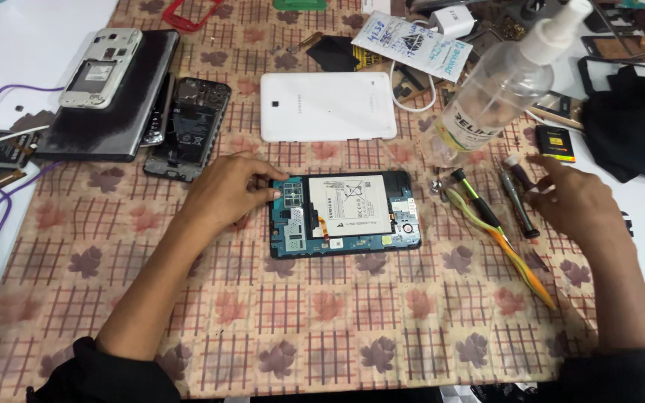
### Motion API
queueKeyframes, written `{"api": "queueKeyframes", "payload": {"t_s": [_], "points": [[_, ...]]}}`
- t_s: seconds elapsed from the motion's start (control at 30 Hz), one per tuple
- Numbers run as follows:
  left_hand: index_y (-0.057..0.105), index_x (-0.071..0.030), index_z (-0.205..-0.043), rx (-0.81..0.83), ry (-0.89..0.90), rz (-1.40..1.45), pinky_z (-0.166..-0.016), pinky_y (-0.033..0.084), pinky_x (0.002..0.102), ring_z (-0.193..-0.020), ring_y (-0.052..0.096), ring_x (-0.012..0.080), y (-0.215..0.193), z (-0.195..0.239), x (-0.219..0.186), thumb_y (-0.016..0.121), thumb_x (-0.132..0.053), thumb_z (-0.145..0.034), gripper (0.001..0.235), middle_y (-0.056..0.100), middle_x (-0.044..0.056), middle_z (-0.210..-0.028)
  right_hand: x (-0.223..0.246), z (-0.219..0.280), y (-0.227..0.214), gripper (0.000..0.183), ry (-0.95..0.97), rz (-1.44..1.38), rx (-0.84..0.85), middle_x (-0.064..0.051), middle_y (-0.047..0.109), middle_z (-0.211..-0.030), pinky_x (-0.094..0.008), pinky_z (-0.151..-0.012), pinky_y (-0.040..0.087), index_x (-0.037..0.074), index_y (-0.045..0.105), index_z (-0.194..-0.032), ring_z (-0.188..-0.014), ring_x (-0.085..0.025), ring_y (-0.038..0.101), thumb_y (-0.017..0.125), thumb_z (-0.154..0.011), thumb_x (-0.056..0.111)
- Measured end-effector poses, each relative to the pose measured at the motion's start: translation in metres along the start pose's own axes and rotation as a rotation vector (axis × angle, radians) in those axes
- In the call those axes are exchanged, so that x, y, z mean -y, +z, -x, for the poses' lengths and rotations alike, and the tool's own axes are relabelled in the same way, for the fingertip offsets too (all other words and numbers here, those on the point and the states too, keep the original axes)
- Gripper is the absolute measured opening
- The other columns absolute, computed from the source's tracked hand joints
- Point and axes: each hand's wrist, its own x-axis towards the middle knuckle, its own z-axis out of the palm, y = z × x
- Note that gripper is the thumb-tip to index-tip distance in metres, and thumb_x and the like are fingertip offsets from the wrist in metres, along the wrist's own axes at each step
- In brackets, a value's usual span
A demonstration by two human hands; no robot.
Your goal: The person uses a screwdriver to remove screws from the internal frame of a disassembled mobile phone. They work on the exposed motherboard and battery area, unscrewing multiple fasteners and setting them aside on the table.
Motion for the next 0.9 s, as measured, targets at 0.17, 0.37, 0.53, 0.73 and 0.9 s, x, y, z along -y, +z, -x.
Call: {"api": "queueKeyframes", "payload": {"t_s": [0.17, 0.37, 0.53, 0.73, 0.9], "points": [[0.081, -0.025, -0.109, -0.039, 0.086, 0.079, -0.078, 0.057, 0.037, -0.094, 0.074, 0.0201, 0.000, 0.000, 0.004, 0.081, -0.019, -0.080, 0.029, 0.078, 0.003, -0.105, 0.023, 0.035, -0.052, 0.090, 0.146, -0.305, -0.011, -0.019, 0.071, -0.107, -0.046, -0.072, 0.061, 0.019, 0.029, -0.161, -0.092, -0.034, 0.074, 0.079, -0.087, 0.009], [0.081, -0.022, -0.107, -0.048, 0.143, 0.100, -0.080, 0.056, 0.037, -0.092, 0.074, 0.0227, 0.002, -0.003, 0.012, 0.080, -0.015, -0.079, 0.029, 0.078, 0.006, -0.102, 0.103, 0.096, -0.119, 0.090, -0.472, -0.825, -0.112, -0.022, 0.065, -0.108, -0.045, -0.084, 0.066, 0.014, 0.020, -0.157, -0.099, -0.034, 0.073, 0.059, -0.080, -0.013], [0.081, -0.019, -0.108, -0.055, 0.203, 0.165, -0.078, 0.058, 0.036, -0.088, 0.075, 0.0228, 0.005, -0.006, 0.023, 0.082, -0.014, -0.079, 0.029, 0.077, 0.009, -0.099, 0.207, 0.046, -0.078, 0.078, -0.812, -1.188, -0.110, -0.016, 0.069, -0.103, -0.040, -0.090, 0.067, 0.017, 0.018, -0.158, -0.098, -0.025, 0.076, 0.059, -0.099, -0.013], [0.081, -0.018, -0.105, -0.055, 0.229, 0.196, -0.077, 0.057, 0.035, -0.085, 0.074, 0.0218, 0.006, -0.010, 0.028, 0.083, -0.014, -0.076, 0.030, 0.079, 0.008, -0.100, 0.296, -0.004, -0.021, 0.074, -0.874, -1.259, -0.048, -0.015, 0.067, -0.117, -0.032, -0.092, 0.067, 0.009, 0.029, -0.156, -0.108, -0.021, 0.071, 0.064, -0.094, -0.012], [0.079, -0.016, -0.105, -0.012, 0.097, 0.212, -0.076, 0.056, 0.035, -0.084, 0.074, 0.0198, 0.007, -0.012, 0.028, 0.083, -0.018, -0.076, 0.029, 0.078, 0.007, -0.100, 0.308, -0.005, 0.004, 0.062, -0.937, -1.162, -0.145, -0.013, 0.063, -0.131, -0.033, -0.093, 0.068, 0.007, 0.048, -0.146, -0.114, -0.019, 0.069, 0.071, -0.091, -0.010]]}}
